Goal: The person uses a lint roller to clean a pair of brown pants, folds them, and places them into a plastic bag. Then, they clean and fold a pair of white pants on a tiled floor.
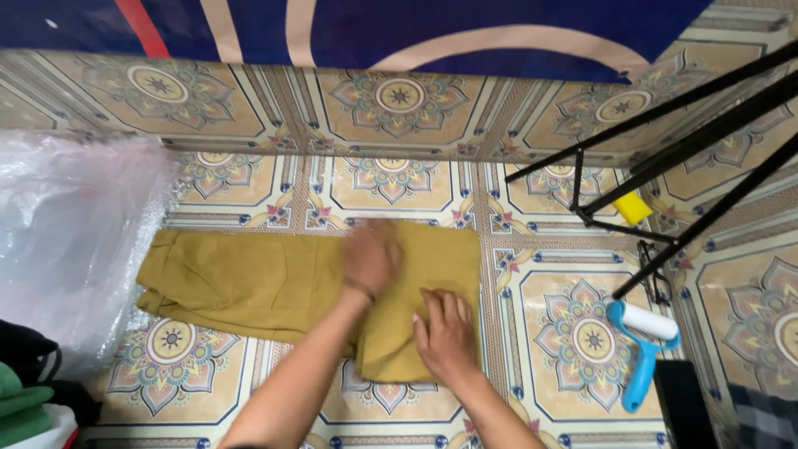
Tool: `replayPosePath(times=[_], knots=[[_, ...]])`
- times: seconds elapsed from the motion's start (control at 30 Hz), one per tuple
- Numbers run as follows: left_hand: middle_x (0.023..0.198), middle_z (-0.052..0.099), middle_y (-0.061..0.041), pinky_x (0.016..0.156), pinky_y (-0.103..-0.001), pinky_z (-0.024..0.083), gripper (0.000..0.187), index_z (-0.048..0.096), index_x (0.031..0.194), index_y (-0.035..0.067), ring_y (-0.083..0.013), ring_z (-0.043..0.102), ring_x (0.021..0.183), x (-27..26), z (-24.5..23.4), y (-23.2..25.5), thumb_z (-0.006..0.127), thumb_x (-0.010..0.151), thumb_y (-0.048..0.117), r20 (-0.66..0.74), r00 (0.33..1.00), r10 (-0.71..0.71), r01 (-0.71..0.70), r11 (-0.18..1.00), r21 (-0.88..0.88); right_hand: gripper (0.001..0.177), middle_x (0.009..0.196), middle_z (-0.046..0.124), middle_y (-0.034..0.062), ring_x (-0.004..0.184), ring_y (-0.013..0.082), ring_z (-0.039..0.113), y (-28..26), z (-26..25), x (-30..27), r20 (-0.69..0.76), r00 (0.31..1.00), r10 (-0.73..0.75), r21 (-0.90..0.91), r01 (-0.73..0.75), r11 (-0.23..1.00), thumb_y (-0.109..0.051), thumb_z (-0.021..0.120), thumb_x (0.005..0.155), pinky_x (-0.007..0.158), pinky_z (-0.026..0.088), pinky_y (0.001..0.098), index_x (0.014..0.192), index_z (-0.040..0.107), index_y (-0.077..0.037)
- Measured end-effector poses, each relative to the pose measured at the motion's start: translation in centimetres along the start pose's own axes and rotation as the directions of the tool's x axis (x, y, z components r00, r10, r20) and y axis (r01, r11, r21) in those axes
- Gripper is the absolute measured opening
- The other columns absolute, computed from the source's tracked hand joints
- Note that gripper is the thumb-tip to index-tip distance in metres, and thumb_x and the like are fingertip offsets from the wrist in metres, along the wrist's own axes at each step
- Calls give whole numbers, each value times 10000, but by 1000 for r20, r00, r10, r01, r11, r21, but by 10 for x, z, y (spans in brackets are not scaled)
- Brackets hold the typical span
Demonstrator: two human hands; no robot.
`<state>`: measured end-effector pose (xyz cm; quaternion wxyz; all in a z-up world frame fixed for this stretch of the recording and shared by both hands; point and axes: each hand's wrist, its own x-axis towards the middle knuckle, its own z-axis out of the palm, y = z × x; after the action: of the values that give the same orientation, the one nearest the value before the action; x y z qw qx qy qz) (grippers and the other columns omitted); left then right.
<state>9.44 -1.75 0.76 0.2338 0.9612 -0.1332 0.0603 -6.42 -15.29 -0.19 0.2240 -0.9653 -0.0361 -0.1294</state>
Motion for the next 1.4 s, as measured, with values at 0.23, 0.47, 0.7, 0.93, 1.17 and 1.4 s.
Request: replayPosePath(times=[0.23,0.47,0.7,0.93,1.17,1.4], knots=[[1733,25,6,1178,-749,79,787,185,1627,375,-362,17,1581,-30,-35,22,213,928,736,637,767,-70,-114,963,242,772,1710,-65,166,1570,345,-96,-9,6,16,563,754,338,-369,-136,919,-646,139,1015,1250,-34,476,1643,33,-209],[1653,271,-157,1158,-697,173,738,361,1567,263,-380,193,1532,-60,-16,-7,318,949,664,409,904,-125,96,991,90,717,1698,68,77,1541,304,50,-3,-13,9,400,790,464,-320,-354,879,-577,311,988,1232,92,593,1616,148,-273],[1717,48,-70,1180,-709,49,738,222,1613,367,-358,42,1566,-127,-13,-11,289,953,691,426,891,-158,71,974,213,671,1376,677,108,1234,319,679,38,-46,-12,442,555,705,206,-827,523,-395,637,935,1057,544,400,1518,408,-157],[1731,-7,-64,1152,-756,122,707,189,1617,349,-420,18,1565,-111,5,70,349,994,640,573,799,-182,88,978,189,523,1180,746,171,1083,472,674,134,-38,-50,241,684,689,6,-711,703,-469,597,927,896,517,533,1367,581,-187],[1674,189,-156,1071,-854,136,577,387,1529,258,-443,136,1528,-133,73,164,405,957,325,386,914,122,-228,943,242,451,1242,507,206,1136,454,417,144,-34,-119,19,999,-41,81,39,996,-139,563,817,963,327,556,1245,524,-2],[1580,385,-194,1142,-806,32,529,546,1424,149,-430,232,1505,-173,110,241,490,969,412,496,748,442,-451,886,-108,557,1344,551,272,1216,477,512,219,-78,-184,-480,810,338,-282,-507,814,-201,575,850,996,401,638,1368,561,4]])
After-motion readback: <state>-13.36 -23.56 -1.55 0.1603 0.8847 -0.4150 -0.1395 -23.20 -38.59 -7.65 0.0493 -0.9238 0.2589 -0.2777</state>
